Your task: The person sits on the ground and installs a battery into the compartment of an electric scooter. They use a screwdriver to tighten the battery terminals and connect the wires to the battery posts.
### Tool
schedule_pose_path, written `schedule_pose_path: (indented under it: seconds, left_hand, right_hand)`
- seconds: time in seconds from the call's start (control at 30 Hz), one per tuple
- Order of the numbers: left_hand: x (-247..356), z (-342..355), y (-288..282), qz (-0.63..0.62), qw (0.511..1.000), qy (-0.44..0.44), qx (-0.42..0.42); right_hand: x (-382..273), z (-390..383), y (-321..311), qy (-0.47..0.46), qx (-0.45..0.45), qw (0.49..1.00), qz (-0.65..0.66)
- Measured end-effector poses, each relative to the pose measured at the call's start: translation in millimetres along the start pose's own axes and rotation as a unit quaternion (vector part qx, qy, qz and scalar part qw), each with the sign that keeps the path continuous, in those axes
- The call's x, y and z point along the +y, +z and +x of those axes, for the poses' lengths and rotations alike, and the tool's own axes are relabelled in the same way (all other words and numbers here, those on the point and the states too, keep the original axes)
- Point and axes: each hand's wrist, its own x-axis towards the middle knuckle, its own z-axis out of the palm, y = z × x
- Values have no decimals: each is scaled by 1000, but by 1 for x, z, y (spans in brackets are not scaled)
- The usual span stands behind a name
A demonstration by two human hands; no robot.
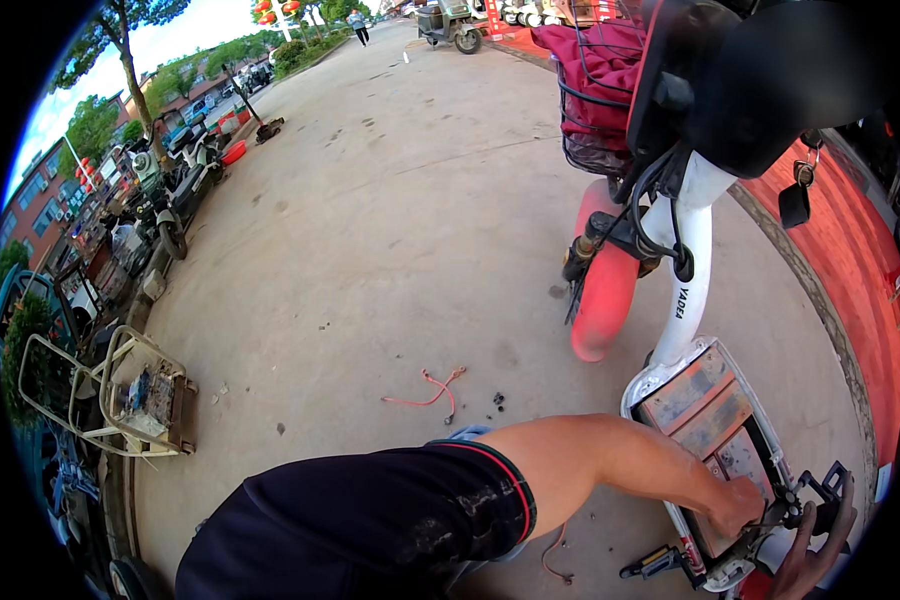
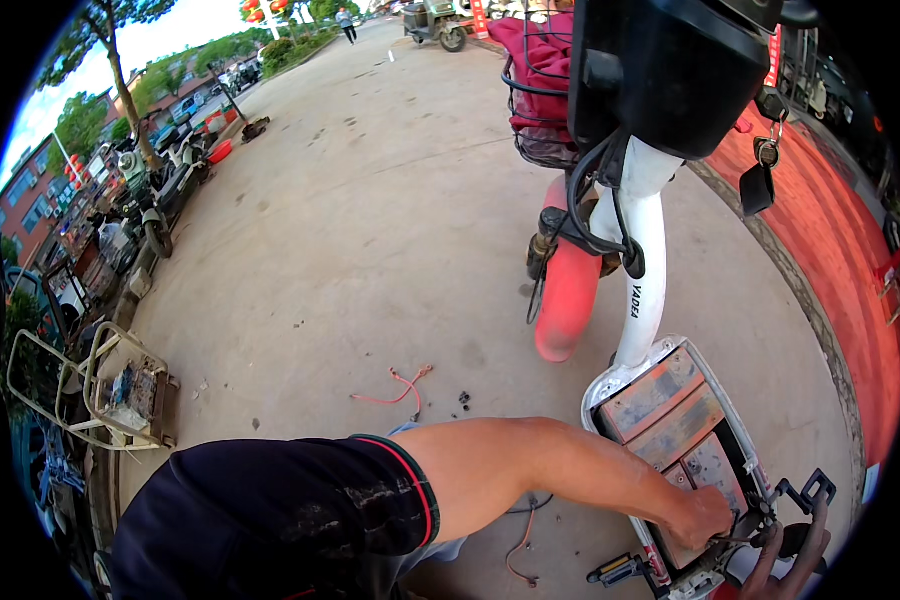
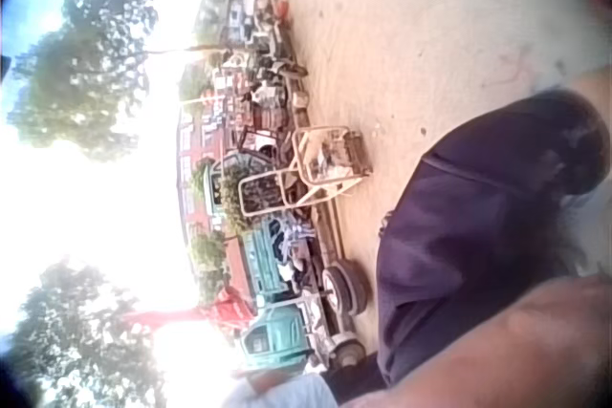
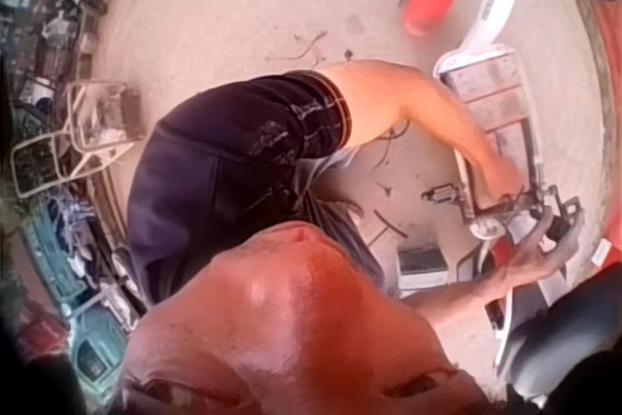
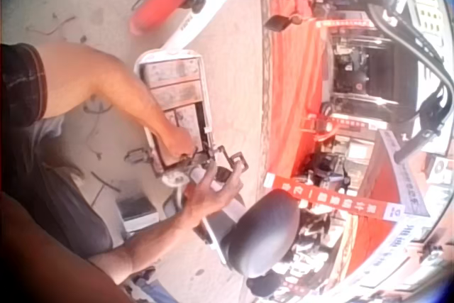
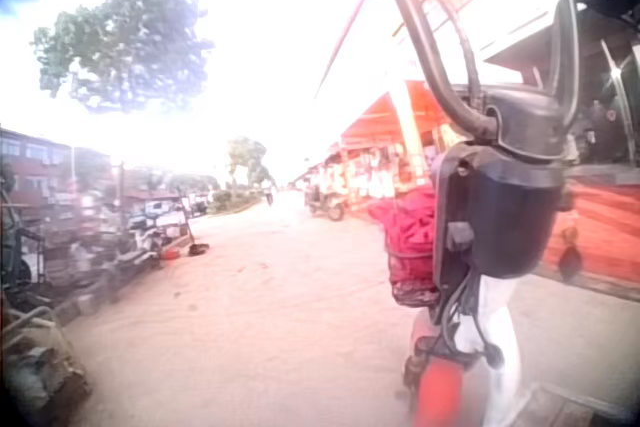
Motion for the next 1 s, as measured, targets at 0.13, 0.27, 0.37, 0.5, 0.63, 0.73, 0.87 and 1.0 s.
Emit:
schedule_pose_path:
  seconds: [0.13, 0.27, 0.37, 0.5, 0.63, 0.73, 0.87, 1.0]
  left_hand:
    - [-4, -4, 0, -10, 1000, -5, 2]
    - [0, -9, -4, -6, 1000, 8, 3]
    - [11, -4, -7, 6, 1000, 23, 1]
    - [6, -9, -11, -25, 1000, 12, -3]
    - [-2, -21, -52, 8, 998, -31, -57]
    - [25, -7, -53, -11, 995, -12, -96]
    - [15, -7, -56, -16, 991, -17, -130]
    - [10, -7, -59, -25, 990, -5, -142]
  right_hand:
    - [-17, 6, 2, 0, 9, 989, 145]
    - [-17, 2, 2, 41, 12, 996, 84]
    - [8, -5, 0, 146, -47, 988, -4]
    - [14, -12, 9, 133, -45, 965, 221]
    - [11, 6, 32, 10, 64, 998, 18]
    - [-1, -5, 22, 62, 112, 991, 35]
    - [13, -13, 19, -8, 119, 991, 65]
    - [2, -7, 12, 20, 91, 995, 48]
